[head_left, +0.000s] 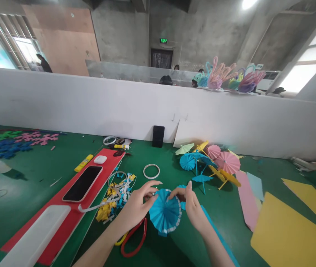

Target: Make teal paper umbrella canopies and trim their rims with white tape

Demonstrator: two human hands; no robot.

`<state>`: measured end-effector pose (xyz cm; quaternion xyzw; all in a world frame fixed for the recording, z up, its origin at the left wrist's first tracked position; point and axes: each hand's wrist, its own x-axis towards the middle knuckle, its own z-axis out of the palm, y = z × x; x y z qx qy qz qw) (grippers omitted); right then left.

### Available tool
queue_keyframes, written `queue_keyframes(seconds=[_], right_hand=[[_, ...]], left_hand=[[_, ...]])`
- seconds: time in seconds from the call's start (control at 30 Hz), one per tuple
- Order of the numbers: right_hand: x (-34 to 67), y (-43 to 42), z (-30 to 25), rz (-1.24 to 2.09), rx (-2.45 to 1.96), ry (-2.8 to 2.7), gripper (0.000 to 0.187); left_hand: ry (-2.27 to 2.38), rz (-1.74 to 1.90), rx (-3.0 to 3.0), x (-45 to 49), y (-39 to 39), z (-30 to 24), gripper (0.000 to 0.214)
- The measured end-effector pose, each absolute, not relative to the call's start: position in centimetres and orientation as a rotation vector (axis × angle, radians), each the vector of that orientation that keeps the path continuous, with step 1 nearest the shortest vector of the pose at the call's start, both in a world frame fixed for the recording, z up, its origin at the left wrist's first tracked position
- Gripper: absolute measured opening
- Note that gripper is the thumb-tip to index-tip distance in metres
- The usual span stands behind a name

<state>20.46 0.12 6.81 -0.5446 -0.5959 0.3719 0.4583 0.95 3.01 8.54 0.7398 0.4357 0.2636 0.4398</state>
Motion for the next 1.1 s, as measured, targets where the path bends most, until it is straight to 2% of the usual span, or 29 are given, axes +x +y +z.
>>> queue_keyframes(seconds=[0.17,0.43,0.7,0.83,0.93,1.1], right_hand=[[21.0,0.4,5.0,1.028,-1.345,-1.344,0.073],[21.2,1.1,5.9,1.104,-1.192,-1.157,0.038],[19.4,0.1,6.7,1.49,-0.937,-0.977,0.033],[18.7,-0.3,8.3,1.651,-0.753,-0.918,0.031],[18.6,-0.7,9.1,1.702,-0.672,-0.878,0.026],[18.6,-1.2,9.7,1.718,-0.642,-0.847,0.023]], left_hand=[[1.099,0.578,1.816,1.1,3.3,5.1,0.036],[1.13,0.538,1.87,1.7,3.3,3.0,0.034],[1.245,0.739,1.81,0.2,1.9,7.5,0.026],[1.089,0.71,1.712,0.6,0.6,10.9,0.041],[0.961,0.726,1.642,1.2,-0.2,12.5,0.038],[1.002,0.625,1.799,2.2,-0.5,13.0,0.029]])
